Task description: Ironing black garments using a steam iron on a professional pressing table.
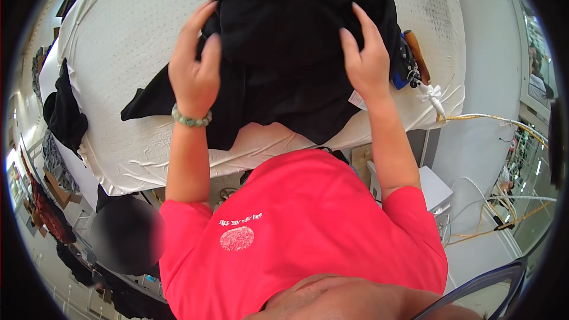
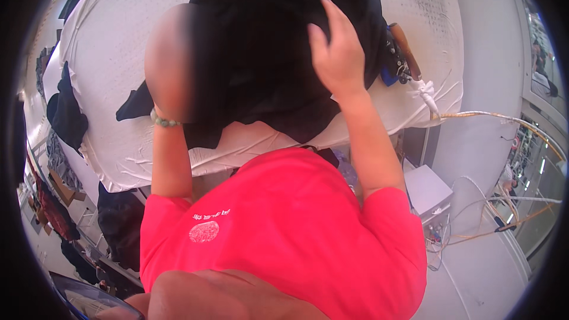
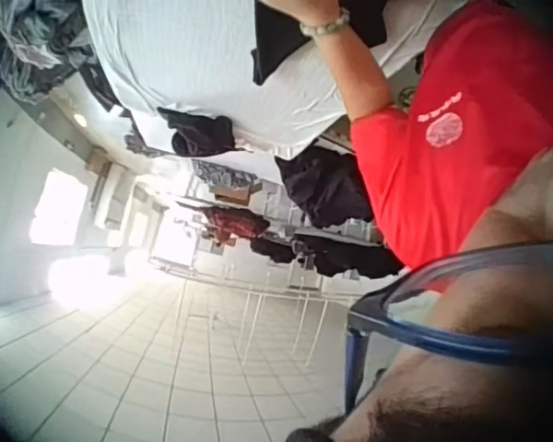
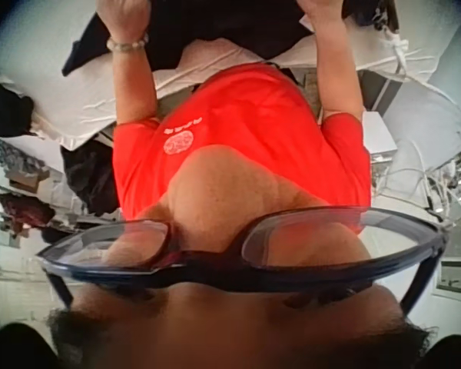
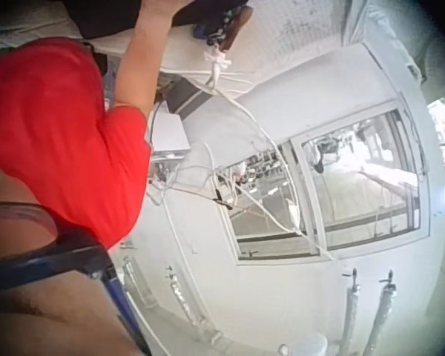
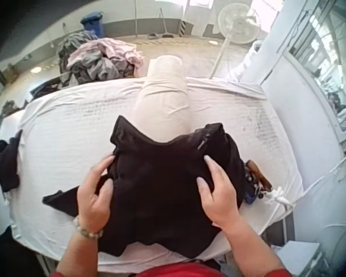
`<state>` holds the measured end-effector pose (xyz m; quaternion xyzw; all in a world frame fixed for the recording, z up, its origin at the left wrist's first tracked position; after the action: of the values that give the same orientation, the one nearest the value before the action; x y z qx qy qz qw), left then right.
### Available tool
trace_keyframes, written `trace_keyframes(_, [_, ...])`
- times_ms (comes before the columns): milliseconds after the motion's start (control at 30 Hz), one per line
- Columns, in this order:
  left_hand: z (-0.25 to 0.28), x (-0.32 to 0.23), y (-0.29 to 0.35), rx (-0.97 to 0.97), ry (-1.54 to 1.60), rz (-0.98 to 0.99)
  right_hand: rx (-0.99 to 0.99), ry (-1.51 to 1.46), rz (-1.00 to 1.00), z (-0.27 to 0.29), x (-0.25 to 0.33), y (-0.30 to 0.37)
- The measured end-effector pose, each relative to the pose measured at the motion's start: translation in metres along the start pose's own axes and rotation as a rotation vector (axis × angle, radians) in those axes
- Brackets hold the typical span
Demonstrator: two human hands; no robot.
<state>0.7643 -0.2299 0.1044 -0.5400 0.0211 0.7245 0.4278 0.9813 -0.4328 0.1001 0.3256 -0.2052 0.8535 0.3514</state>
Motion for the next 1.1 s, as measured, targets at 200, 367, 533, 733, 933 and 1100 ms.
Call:
trace_keyframes(200, [-0.061, 0.026, -0.078, 0.278, -0.283, 0.013, -0.135, -0.105, 0.159, -0.074, 0.022, -0.071])
trace_keyframes(367, [-0.081, 0.149, -0.181, 1.001, -0.755, 0.543, 0.084, -0.065, 0.116, -0.096, 0.008, -0.188])
trace_keyframes(533, [-0.081, 0.082, -0.169, 0.281, -0.13, 0.036, 0.142, -0.309, 0.073, -0.078, -0.001, -0.203])
trace_keyframes(733, [-0.077, 0.031, -0.093, -0.059, 0.149, -0.498, -0.045, -0.073, 0.29, -0.044, -0.014, -0.121])
trace_keyframes(933, [-0.09, 0.004, -0.039, 0.058, -0.51, -0.536, -0.36, 0.652, -0.076, 0.072, -0.193, -0.018])
trace_keyframes(1100, [-0.094, -0.011, -0.045, 0.093, -0.616, -0.442, -0.031, 0.728, -0.276, 0.09, -0.175, -0.001])
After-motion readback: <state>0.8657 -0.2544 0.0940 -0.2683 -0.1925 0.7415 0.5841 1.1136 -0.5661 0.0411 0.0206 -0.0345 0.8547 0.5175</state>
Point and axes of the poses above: each hand's wrist, its own y-axis away from the middle knuckle, its own z-axis out of the back of the hand, x = y × z, the point moved 1 cm from there along -y, towards the middle knuckle, and after that the axes turned 7 degrees about -z, right-handed, at the moved point
